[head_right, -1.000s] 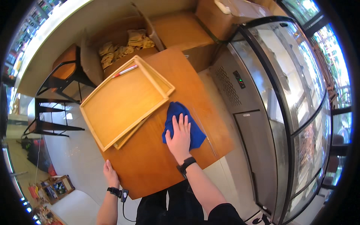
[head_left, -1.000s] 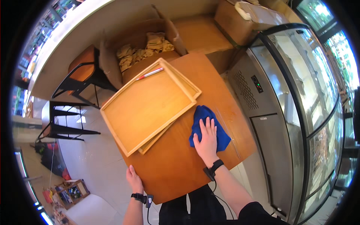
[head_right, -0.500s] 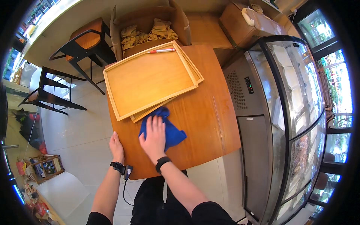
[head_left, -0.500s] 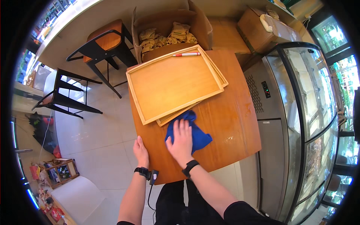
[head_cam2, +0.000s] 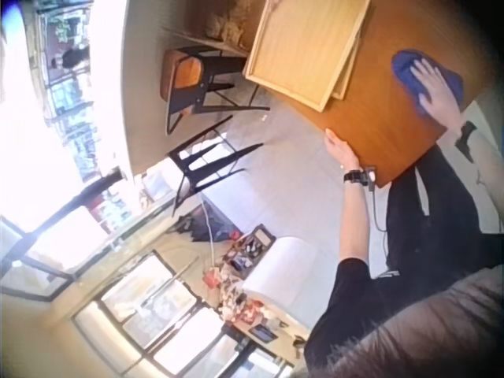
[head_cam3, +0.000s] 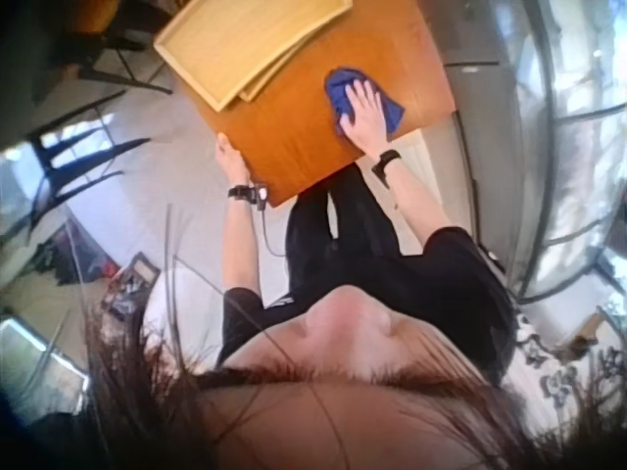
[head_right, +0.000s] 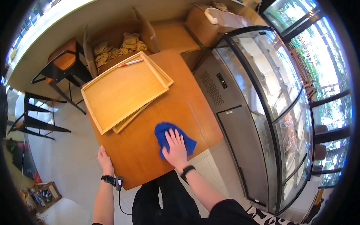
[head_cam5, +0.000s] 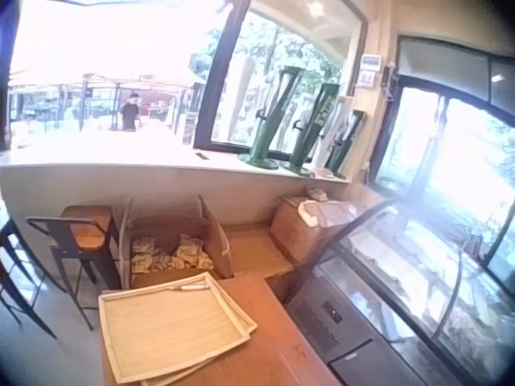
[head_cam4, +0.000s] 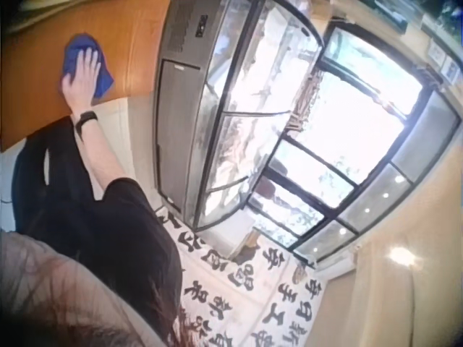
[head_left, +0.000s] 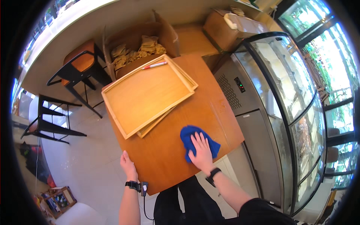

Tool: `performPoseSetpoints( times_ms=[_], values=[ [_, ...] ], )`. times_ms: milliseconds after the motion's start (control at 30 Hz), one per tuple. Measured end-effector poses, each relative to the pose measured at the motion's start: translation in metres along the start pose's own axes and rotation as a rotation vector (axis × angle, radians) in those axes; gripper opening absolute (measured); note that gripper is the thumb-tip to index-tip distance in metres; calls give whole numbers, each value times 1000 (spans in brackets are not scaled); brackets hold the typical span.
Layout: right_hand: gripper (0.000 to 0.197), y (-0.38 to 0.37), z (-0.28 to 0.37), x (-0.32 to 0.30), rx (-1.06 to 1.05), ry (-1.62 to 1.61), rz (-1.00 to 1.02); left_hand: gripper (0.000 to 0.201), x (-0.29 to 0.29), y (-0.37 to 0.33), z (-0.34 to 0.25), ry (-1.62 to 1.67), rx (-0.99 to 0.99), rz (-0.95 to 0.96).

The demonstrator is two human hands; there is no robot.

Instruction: Clean the bar counter, table, and display case with a cloth and then wash the cloth.

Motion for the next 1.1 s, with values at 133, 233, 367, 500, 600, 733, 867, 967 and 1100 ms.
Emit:
performPoseSetpoints(
  times_ms=[133, 233, 367, 500, 600, 733, 867, 967, 1100],
  values=[
    [67, -77, 3, 23, 145, 116, -253, 38, 17, 8, -1, -7, 24, 19],
    [69, -83, 56, 49, -12, 76, -192, 41, 19, 6, -2, 34, 7, 30],
    [68, -18, 105, 82, -219, -164, 120, 43, 3, -4, 4, -33, 32, 10],
    [63, 58, 81, 69, -329, -291, 350, 46, 7, -3, -1, -82, 54, -12],
    [58, 93, 50, 34, -352, -397, 377, 26, -15, 4, -23, -508, 100, -278],
    [49, 113, -24, -31, -67, -695, 527, 14, 107, 100, -141, -900, 630, -290],
    [46, 88, -70, -143, 58, -790, 385, 17, 277, 173, -183, -1146, 679, 51],
    [46, 61, -117, -223, 106, -747, 154, 34, 373, 177, -161, -1279, 664, 79],
    [47, 34, -175, -280, 142, -578, -87, 31, 416, 179, -147, -1260, 454, 56]
  ],
)
Point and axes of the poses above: each hand's wrist, its own y-axis away from the middle knuckle, its own x-axis out of the palm, z = x × y, the point moved 6 cm from there along -y, towards the middle knuckle, and after that the axes turned 14 degrees about -y, right-handed, at the moved point
